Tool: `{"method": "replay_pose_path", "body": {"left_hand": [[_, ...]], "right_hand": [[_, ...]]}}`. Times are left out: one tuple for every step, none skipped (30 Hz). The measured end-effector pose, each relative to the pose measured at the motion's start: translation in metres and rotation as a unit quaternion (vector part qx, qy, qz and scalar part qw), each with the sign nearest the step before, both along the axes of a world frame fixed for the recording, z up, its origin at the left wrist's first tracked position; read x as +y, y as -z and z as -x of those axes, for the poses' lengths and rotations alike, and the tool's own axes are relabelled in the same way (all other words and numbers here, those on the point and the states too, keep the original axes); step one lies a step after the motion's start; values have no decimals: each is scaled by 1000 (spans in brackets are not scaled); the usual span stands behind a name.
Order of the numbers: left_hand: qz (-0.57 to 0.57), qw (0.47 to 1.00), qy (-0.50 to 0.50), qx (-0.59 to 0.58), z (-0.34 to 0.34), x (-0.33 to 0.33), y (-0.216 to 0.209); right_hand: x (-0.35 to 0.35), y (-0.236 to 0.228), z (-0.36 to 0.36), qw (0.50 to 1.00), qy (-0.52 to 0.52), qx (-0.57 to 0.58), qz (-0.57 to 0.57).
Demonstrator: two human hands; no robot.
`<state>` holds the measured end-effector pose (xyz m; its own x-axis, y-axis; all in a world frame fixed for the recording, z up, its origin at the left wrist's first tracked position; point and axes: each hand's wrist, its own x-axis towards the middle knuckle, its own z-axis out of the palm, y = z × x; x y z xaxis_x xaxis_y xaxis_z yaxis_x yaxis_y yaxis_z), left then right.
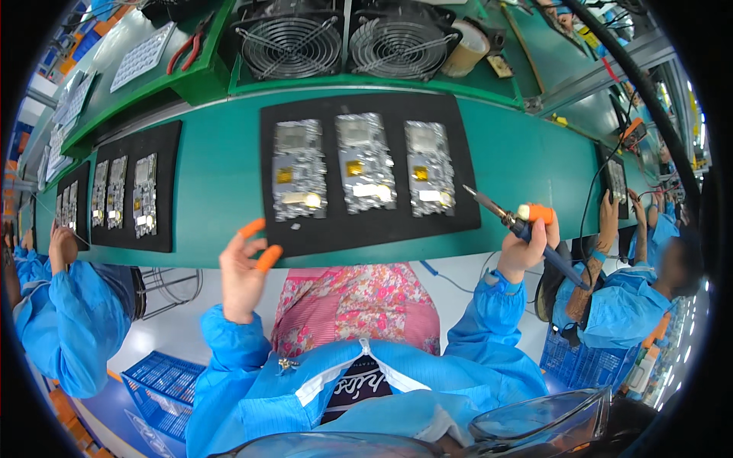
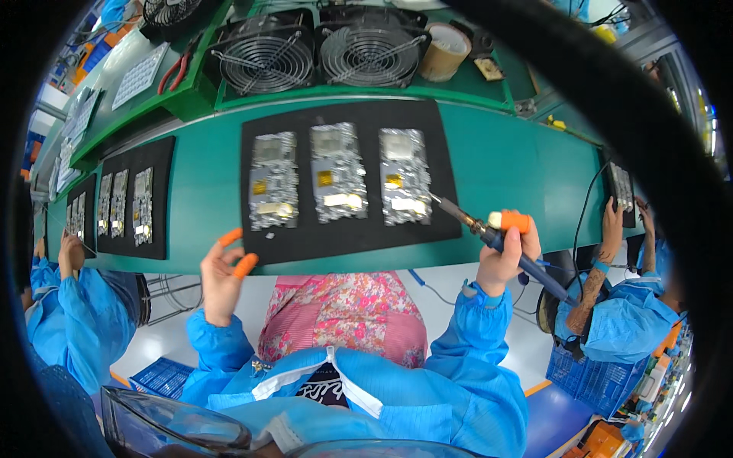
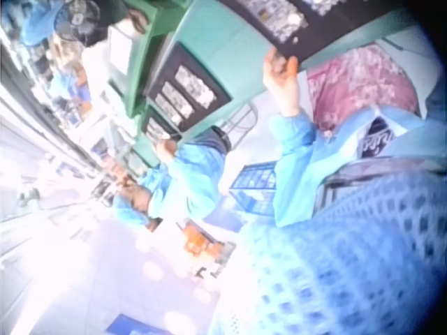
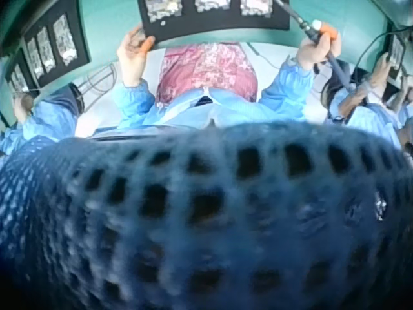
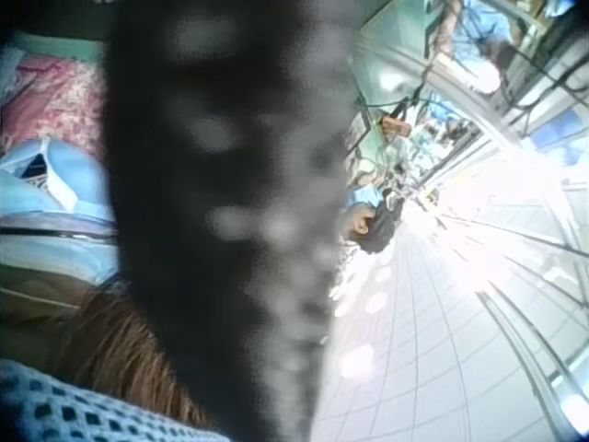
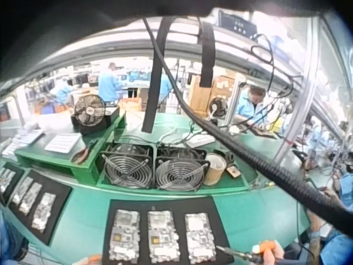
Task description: Soldering components onto printed circuit boards at an assembly station.
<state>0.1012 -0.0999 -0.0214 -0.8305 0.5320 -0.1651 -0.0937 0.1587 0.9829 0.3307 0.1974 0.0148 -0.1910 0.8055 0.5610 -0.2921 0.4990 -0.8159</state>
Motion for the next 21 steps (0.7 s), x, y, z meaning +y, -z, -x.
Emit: {"method": "replay_pose_path", "body": {"left_hand": [[16,999,35,12,-9,14,-2],[31,997,71,24,-19,30,-6],[29,995,86,40,-29,47,-11],[23,993,113,31,-37,59,-6],[-11,993,113,21,-48,77,-3],[4,988,137,64,-55,92,4],[9,983,160,92,-63,110,5],[28,981,182,60,-71,126,6],[19,976,178,126,-80,140,17],[15,975,195,105,-87,153,15],[-17,970,194,148,-92,166,21],[-37,968,212,131,-100,181,24],[-36,961,247,120,-106,196,29],[-53,945,297,125,-109,206,28],[-91,916,319,228,-115,221,47],[-60,908,402,102,-114,222,21],[-58,898,416,128,-110,218,13],[-30,904,413,104,-100,208,8],[-7,907,415,77,-92,198,2],[-5,919,373,125,-76,179,-6],[18,930,332,154,-59,158,-9]], "right_hand": [[1,-1,-5,1000,16,16,6],[4,0,-10,998,47,30,-13],[3,-4,-15,998,63,31,-7],[4,-7,-22,997,70,35,-20],[5,-10,-28,996,78,40,-32],[5,-11,-30,995,84,47,-35],[3,-14,-36,997,66,42,-18],[4,-16,-38,994,90,57,-14],[5,-16,-37,992,104,73,-8],[13,-7,-44,989,114,88,-12],[15,-7,-45,979,175,-18,-103],[13,-7,-37,976,190,103,-1],[11,-13,-40,985,147,87,0],[25,-6,-60,995,84,56,-19],[24,-8,-56,987,143,72,-32],[67,41,-107,944,299,0,-139],[43,26,-76,954,257,110,-109],[48,33,-85,872,325,-120,-345],[55,31,-96,829,330,-168,-419],[67,44,-100,819,349,-167,-424],[72,53,-102,801,377,-172,-432]]}}
